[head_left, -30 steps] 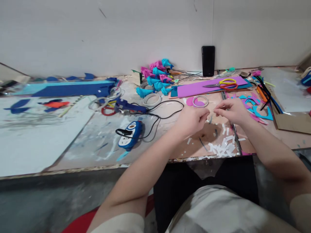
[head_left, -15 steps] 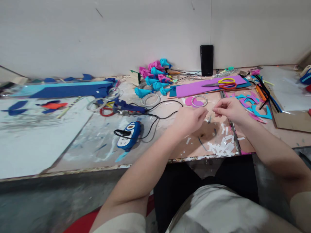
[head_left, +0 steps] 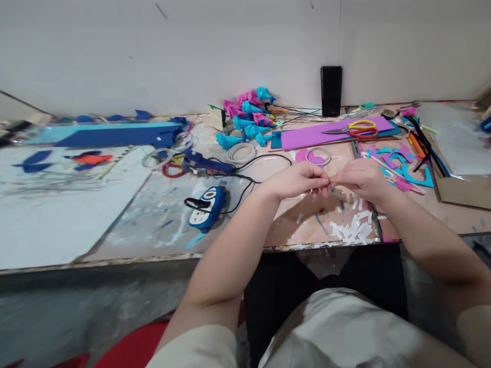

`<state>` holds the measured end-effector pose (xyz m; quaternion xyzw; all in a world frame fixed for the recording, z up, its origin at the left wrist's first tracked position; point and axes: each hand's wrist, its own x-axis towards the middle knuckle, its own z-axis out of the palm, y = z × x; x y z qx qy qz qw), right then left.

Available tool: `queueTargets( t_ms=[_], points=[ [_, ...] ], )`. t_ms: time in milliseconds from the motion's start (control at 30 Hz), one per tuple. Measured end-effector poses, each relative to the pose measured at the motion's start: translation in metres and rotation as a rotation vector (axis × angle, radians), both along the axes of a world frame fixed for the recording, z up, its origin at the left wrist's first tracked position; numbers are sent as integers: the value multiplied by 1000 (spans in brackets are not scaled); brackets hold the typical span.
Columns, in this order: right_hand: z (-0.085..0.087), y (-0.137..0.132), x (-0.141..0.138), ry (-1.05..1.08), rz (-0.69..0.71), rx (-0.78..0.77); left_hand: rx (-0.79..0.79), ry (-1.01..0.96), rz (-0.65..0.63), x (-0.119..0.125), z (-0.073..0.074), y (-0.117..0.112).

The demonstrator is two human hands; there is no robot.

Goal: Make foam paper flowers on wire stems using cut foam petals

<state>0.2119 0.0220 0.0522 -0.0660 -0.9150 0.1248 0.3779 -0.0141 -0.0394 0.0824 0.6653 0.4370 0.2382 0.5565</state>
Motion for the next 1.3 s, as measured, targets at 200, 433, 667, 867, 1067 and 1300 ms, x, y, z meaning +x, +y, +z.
queueTargets(
  t_ms=[200,433,667,867,1067,1300],
  points=[
    [8,-7,-2,-56,-138,-314,343,226,98,6,-3,-5],
    [13,-2,-1,-77,-239,-1173,952,731,165,20,-17,-15],
    [11,9,3,-195,-11,-1667,1243,865,-32,21,-15,-28],
    [11,3,1,-84,-157,-1058,1145,814,128,17,-23,-19],
    [4,-2,-1,-45,-109,-165,644,451,145,12,-14,-9],
    [3,-4,-4,-14,-30,-126,119,53,103,1,-13,-2]
  ],
)
